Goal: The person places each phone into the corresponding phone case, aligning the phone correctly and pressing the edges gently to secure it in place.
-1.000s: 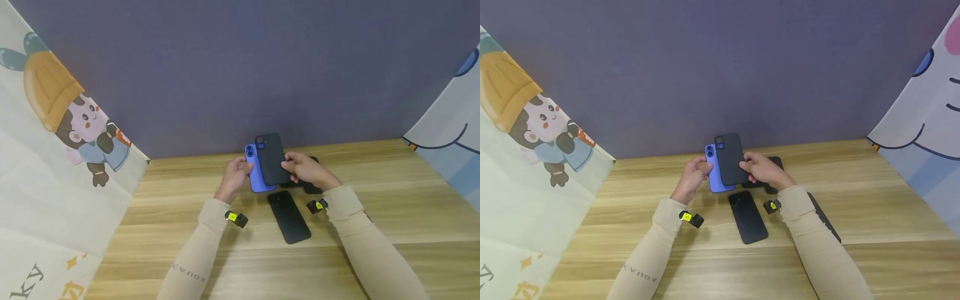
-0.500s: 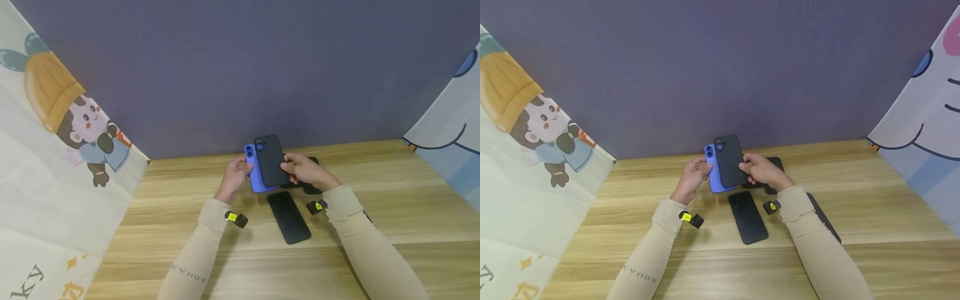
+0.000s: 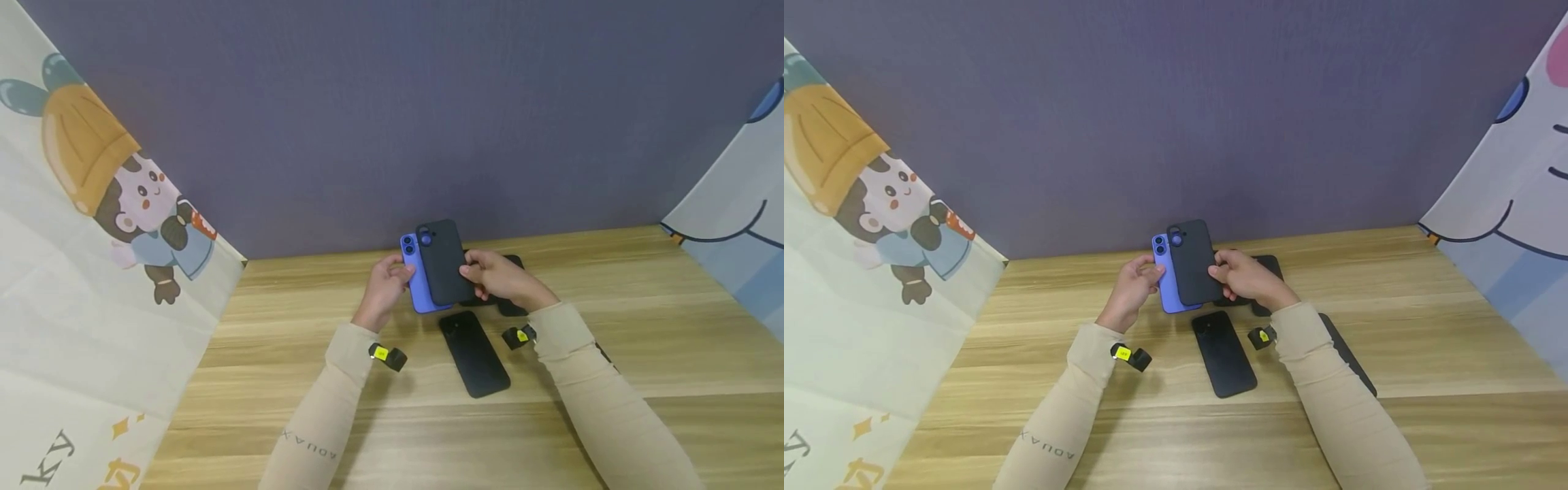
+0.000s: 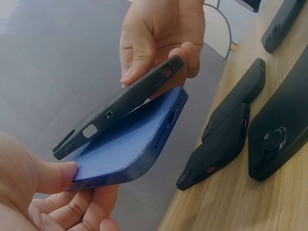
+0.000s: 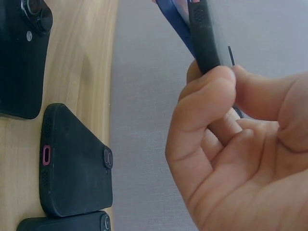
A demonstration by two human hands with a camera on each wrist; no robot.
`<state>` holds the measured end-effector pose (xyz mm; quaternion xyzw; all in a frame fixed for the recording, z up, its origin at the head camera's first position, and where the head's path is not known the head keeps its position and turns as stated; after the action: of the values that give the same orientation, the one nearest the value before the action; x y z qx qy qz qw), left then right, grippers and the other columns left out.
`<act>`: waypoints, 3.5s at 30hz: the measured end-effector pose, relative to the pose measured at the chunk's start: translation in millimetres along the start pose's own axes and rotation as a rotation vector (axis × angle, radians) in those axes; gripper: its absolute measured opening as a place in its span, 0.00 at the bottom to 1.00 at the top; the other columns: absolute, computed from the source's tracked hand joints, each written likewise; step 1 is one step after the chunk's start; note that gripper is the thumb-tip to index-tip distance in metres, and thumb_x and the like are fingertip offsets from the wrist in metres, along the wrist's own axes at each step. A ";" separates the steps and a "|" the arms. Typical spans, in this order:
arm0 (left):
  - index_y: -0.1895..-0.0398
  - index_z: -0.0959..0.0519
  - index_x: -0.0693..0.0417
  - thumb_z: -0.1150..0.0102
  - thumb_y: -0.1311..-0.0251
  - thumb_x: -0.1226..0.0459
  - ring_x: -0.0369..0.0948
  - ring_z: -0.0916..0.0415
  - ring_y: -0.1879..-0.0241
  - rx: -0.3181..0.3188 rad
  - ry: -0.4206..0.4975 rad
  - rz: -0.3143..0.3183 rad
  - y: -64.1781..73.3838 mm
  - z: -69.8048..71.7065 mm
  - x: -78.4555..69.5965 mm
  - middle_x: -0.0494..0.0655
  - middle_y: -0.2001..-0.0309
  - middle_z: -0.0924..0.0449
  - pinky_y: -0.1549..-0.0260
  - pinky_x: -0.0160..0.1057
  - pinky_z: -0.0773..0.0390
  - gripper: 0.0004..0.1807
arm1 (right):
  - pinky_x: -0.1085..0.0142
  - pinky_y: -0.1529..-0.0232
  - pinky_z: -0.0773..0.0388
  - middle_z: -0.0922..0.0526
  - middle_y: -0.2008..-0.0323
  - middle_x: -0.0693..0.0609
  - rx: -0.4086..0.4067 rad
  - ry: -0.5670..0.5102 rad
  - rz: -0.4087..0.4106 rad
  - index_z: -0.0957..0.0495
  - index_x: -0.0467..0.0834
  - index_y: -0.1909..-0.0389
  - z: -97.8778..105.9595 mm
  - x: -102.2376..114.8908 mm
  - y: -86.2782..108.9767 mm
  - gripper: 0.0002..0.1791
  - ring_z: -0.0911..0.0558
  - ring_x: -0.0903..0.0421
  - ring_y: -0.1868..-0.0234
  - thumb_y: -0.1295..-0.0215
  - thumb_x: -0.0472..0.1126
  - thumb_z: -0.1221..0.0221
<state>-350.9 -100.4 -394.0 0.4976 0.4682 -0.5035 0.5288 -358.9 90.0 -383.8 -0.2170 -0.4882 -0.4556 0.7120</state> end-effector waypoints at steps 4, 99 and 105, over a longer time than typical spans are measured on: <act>0.43 0.25 0.63 0.46 0.26 0.68 0.36 0.25 0.72 -0.006 0.009 0.007 1.5 0.2 0.7 0.41 0.72 0.20 0.66 0.35 0.27 0.13 | 0.59 0.71 0.22 0.29 0.76 0.50 0.007 -0.004 -0.007 0.36 0.38 0.58 -2.0 -1.1 -0.5 0.09 0.26 0.53 0.75 0.18 0.40 0.53; 0.46 0.25 0.60 0.46 0.26 0.68 0.36 0.25 0.70 0.021 0.025 -0.006 4.9 -4.7 -7.5 0.41 0.70 0.18 0.67 0.33 0.28 0.10 | 0.57 0.71 0.23 0.32 0.77 0.50 0.078 0.040 -0.048 0.46 0.44 0.67 -18.2 -5.6 -4.0 0.15 0.25 0.53 0.76 0.17 0.40 0.55; 0.47 0.24 0.59 0.46 0.26 0.68 0.35 0.25 0.71 0.023 0.029 -0.009 4.9 -5.1 -8.2 0.40 0.70 0.19 0.67 0.32 0.28 0.09 | 0.56 0.70 0.22 0.32 0.76 0.49 0.082 0.042 -0.050 0.46 0.44 0.67 -18.4 -5.2 -3.7 0.15 0.26 0.52 0.75 0.17 0.41 0.56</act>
<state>-346.4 -94.8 -385.9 0.5089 0.4722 -0.5037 0.5142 -353.5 76.6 -396.9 -0.1657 -0.4968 -0.4573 0.7188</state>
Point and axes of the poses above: each hand's wrist, its own y-axis away from the middle knuckle, its own z-axis out of the back of the hand, x = y × z, the point moved 10 cm from there along -y, towards the middle knuckle
